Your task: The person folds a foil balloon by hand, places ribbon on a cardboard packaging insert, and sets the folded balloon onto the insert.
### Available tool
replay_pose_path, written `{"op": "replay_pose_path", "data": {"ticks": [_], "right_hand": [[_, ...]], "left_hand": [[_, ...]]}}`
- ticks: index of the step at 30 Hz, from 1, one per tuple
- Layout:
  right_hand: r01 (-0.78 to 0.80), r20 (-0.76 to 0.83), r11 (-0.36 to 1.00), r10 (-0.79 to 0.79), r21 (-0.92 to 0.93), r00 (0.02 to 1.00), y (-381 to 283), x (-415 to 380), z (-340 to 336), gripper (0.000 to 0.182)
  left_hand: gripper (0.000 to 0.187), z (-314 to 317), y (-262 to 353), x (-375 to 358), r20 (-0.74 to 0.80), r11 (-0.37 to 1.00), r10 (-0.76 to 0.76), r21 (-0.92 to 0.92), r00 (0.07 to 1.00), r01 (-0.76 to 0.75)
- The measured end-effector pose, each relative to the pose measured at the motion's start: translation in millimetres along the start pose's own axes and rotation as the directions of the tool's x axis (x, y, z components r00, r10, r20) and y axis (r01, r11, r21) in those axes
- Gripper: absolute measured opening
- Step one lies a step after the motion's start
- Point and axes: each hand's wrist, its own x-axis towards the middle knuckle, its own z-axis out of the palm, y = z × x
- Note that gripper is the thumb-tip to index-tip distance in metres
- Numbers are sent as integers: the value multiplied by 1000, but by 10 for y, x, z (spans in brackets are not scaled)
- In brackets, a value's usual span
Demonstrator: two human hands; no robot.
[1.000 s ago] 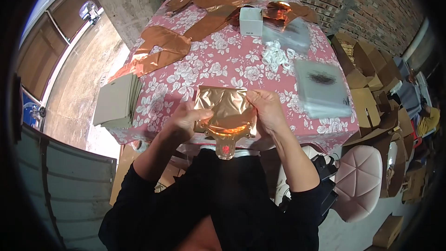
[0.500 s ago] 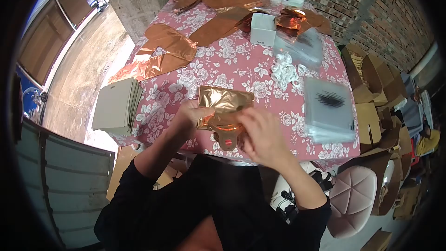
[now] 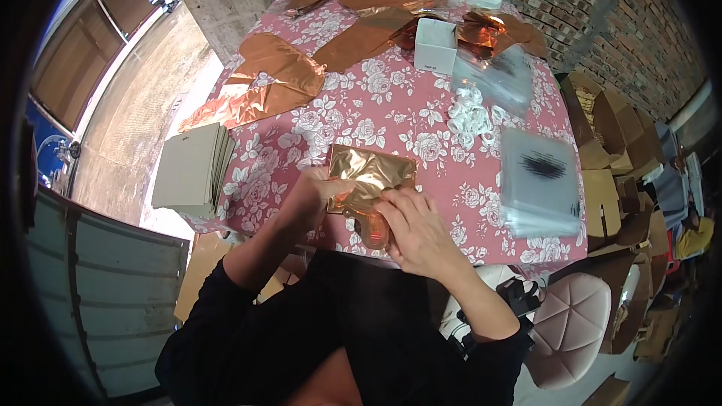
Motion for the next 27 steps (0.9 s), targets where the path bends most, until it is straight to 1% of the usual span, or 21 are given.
{"op": "replay_pose_path", "data": {"ticks": [1,3,4,6,7,9,10,12,13,15,16,18,22,24,25,27], "right_hand": [[0,-1,1000,0,-1,1000,7,-16,43,38],[14,-116,998,-21,-60,993,42,-49,171,30],[12,-117,998,-19,-60,993,53,-51,191,30],[4,-179,1000,-1,15,984,64,-58,229,20],[1,-179,1000,2,17,984,70,-57,258,20],[-147,-225,983,169,113,959,70,-36,311,10],[-149,-226,982,172,114,959,57,-15,319,10],[-256,-233,954,288,157,929,28,36,329,7],[-259,-232,953,291,157,928,26,55,343,7],[-243,-287,969,246,46,926,30,84,372,9],[-244,-287,969,246,45,926,22,91,372,9],[-252,-279,966,226,-59,933,-1,102,371,18],[-257,-307,961,216,-102,927,-49,137,373,24],[-245,-440,965,182,-92,879,-95,191,335,29],[-246,-439,965,183,-92,880,-91,185,337,29],[-157,-428,974,74,-162,901,-69,154,341,30]], "left_hand": [[21,-8,-11,7,1,1000,1,1,1000,-1],[21,-25,-54,15,0,1000,14,17,1000,-14],[21,-21,-59,6,1,1000,13,18,1000,-14],[21,-8,-64,-27,-1,992,47,119,999,-47],[21,14,-54,-44,-1,992,44,121,999,-43],[20,73,-20,-80,-7,977,90,193,996,-87],[20,86,-11,-95,-6,977,88,194,996,-85],[21,104,-9,-117,13,991,64,113,998,-65],[21,104,-21,-121,15,992,62,113,998,-63],[21,97,-38,-122,3,995,51,89,999,-51],[21,95,-33,-125,4,995,51,88,999,-51],[20,85,-20,-137,30,995,46,90,998,-49],[19,72,-31,-150,23,999,19,31,1000,-20],[18,83,20,-180,19,999,-21,42,1000,20],[18,109,46,-197,19,999,-22,42,1000,21],[18,161,80,-221,10,999,-37,-38,999,38]]}}
